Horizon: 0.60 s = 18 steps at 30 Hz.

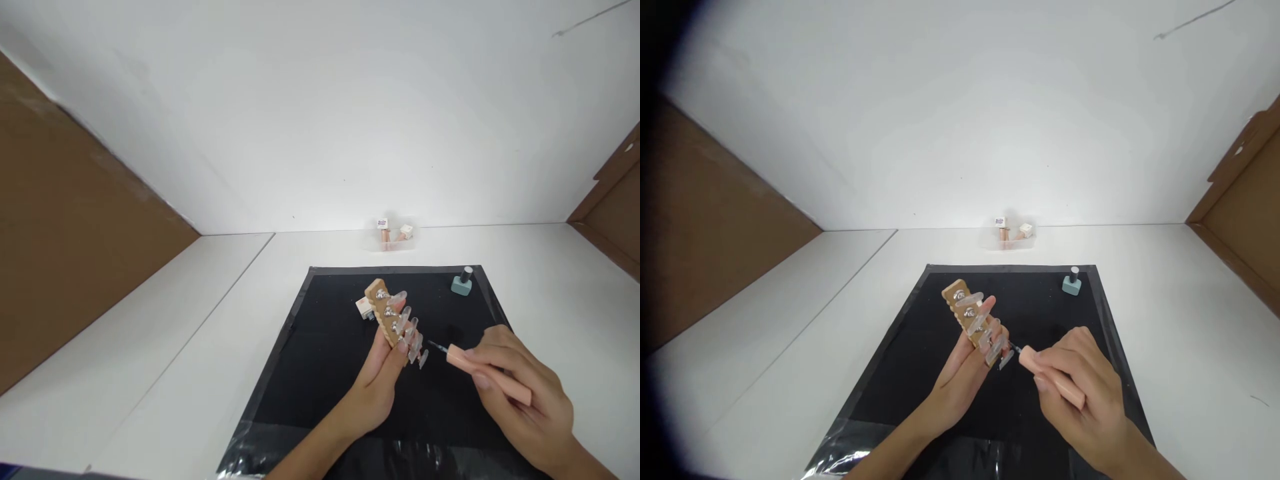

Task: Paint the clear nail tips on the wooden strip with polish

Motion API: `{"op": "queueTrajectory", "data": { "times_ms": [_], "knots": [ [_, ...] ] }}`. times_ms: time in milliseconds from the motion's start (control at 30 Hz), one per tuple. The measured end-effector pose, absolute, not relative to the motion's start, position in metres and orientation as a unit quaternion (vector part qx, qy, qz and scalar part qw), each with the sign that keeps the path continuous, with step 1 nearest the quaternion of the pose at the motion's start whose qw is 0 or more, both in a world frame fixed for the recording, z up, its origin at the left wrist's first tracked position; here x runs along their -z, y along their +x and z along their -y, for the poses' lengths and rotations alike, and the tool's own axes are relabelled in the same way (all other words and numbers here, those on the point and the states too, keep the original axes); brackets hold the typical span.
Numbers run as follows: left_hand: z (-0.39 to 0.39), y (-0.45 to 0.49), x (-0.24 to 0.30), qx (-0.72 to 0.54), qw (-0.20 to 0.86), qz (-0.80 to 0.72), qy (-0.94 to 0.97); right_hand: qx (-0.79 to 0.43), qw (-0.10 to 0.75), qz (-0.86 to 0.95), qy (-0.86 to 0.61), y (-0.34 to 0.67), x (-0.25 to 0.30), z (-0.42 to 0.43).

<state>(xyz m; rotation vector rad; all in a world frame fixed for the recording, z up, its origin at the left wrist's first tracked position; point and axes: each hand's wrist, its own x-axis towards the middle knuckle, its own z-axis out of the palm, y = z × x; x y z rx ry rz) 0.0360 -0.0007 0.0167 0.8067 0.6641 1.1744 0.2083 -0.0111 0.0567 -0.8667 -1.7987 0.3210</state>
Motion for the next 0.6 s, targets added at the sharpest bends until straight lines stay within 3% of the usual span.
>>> {"op": "queueTrajectory", "data": {
  "times_ms": [400,600],
  "knots": [
    [0.0015,0.0351,-0.0124,-0.506,0.697,-0.344,0.373,-0.180,0.479,0.796,-0.325,0.2051,-0.0569,0.0121],
    [0.0015,0.0326,-0.0094,-0.514,0.689,-0.349,0.372,-0.146,0.521,0.757,-0.366,0.2052,-0.0540,0.0120]
  ]
}}
